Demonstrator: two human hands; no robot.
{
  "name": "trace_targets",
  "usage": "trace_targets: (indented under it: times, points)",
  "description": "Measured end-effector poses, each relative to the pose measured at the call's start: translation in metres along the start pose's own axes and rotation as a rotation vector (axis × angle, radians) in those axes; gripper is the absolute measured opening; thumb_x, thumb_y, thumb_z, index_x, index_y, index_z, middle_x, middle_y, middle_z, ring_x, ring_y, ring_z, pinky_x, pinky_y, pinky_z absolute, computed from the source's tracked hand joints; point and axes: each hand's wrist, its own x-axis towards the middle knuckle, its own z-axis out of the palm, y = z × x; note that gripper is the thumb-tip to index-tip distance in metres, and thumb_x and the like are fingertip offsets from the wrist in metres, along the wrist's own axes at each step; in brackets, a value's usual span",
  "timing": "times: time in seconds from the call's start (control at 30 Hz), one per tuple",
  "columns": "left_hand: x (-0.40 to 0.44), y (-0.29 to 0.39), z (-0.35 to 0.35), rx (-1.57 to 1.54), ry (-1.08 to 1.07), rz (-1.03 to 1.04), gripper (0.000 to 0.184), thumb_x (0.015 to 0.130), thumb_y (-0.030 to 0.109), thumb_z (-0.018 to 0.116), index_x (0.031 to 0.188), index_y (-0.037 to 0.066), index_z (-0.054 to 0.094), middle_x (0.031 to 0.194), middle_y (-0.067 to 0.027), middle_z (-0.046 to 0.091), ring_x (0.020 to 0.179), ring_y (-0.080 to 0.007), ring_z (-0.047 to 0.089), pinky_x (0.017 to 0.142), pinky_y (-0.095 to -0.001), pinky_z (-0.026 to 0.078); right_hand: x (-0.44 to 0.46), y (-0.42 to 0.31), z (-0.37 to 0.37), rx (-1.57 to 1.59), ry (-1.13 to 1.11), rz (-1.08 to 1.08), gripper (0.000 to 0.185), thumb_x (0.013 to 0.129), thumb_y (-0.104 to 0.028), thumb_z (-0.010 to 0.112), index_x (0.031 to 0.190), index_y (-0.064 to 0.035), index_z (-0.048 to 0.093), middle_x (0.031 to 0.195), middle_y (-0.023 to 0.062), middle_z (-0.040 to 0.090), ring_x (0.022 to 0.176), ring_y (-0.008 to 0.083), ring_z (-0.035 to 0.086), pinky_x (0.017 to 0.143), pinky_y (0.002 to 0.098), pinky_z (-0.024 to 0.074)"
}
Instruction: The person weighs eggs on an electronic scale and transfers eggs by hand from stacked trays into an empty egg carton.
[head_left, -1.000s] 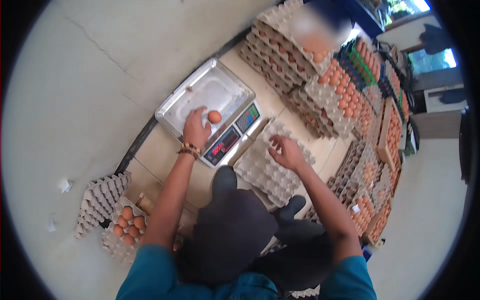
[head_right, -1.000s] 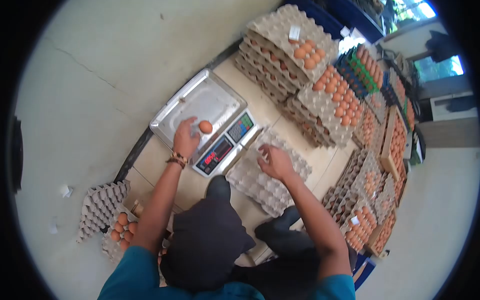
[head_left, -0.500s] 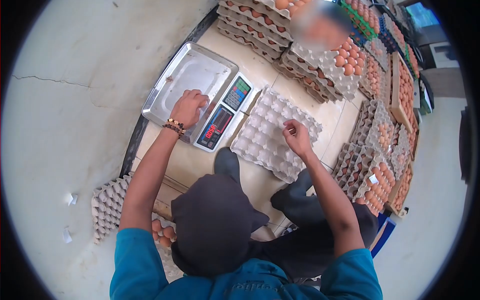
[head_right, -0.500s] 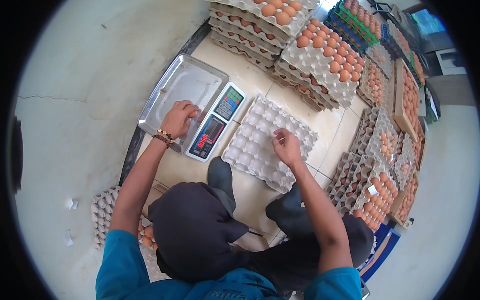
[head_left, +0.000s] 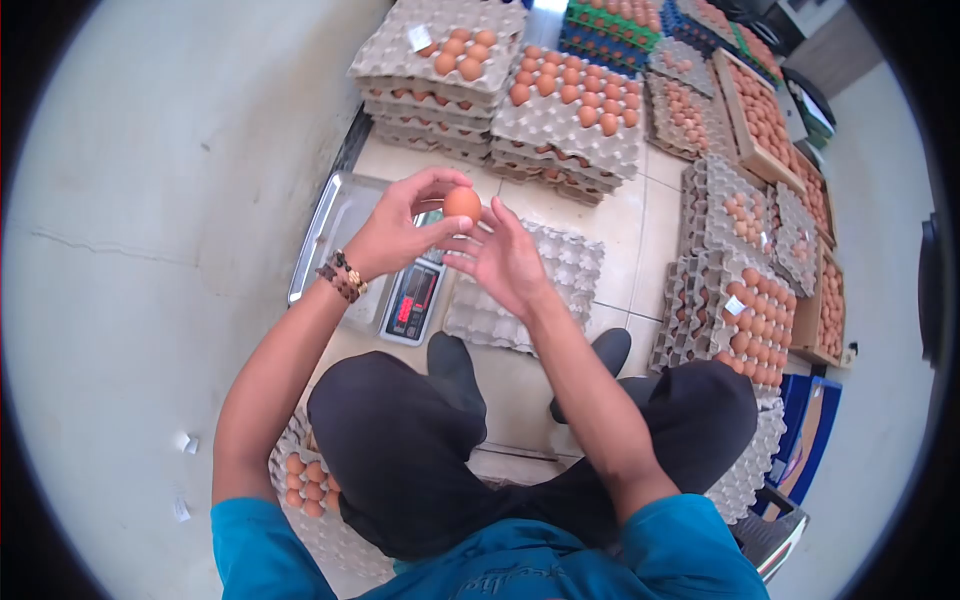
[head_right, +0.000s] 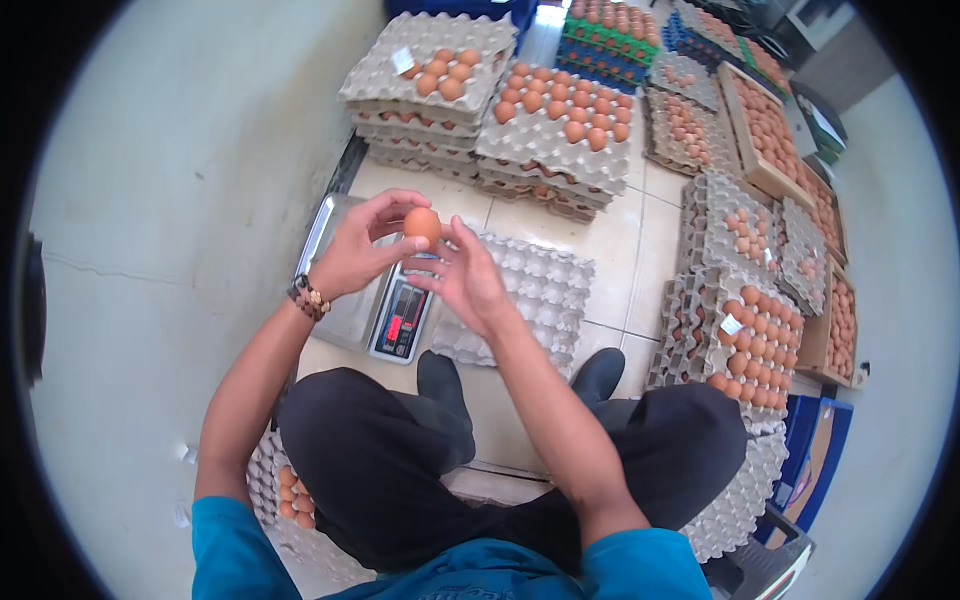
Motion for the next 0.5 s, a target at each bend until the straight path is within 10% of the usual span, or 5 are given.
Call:
trace_targets:
  times: [0.23, 0.3, 0.4, 0.5]
  points:
    - [0.007, 0.095, 0.078, 0.491, 0.104, 0.244, 0.032, 0.09, 0.009, 0.07, 0.119, 0.001, 0.061, 0.122, -0.013, 0.065, 0.115, -0.0216, 0.063, 0.105, -0.0373, 0.047, -0.027, -0.025, -0.032, 0.169, 0.021, -0.249, 0.034, 0.104, -0.03, 0.051, 0.117, 0.0004, 0.056, 0.101, 0.0121, 0.062, 0.095, 0.0217, 0.063, 0.082, 0.0366, 0.0534]
    - [-0.003, 0.148, 0.109, -0.065, -0.2, 0.238, 0.027, 0.091, 0.008, 0.066, 0.117, 0.002, 0.064, 0.122, -0.015, 0.065, 0.115, -0.0225, 0.063, 0.104, -0.0373, 0.048, -0.012, -0.013, -0.134, -0.315, 0.231, -0.399, 0.031, 0.102, -0.029, 0.053, 0.117, -0.0021, 0.058, 0.099, 0.01, 0.063, 0.089, 0.0188, 0.061, 0.082, 0.0318, 0.0526]
    - [-0.043, 0.192, 0.164, -0.967, -0.674, 0.176, 0.018, 0.093, 0.006, 0.06, 0.108, 0.003, 0.069, 0.126, -0.0164, 0.061, 0.12, -0.0217, 0.058, 0.103, -0.0372, 0.045, -0.022, -0.02, -0.178, -0.161, 0.862, -0.453, 0.027, 0.094, -0.023, 0.061, 0.116, -0.0069, 0.06, 0.098, 0.0074, 0.063, 0.086, 0.0176, 0.061, 0.078, 0.0309, 0.052]
    - [-0.073, 0.212, 0.25, -1.764, -0.689, 0.332, 0.023, 0.094, 0.007, 0.057, 0.11, -0.002, 0.07, 0.122, -0.0138, 0.062, 0.12, -0.0259, 0.054, 0.101, -0.038, 0.043, -0.041, 0.004, -0.227, -0.548, 1.349, -0.509, 0.032, 0.087, -0.019, 0.067, 0.115, -0.0047, 0.058, 0.103, 0.0139, 0.065, 0.093, 0.0282, 0.064, 0.086, 0.0402, 0.0513]
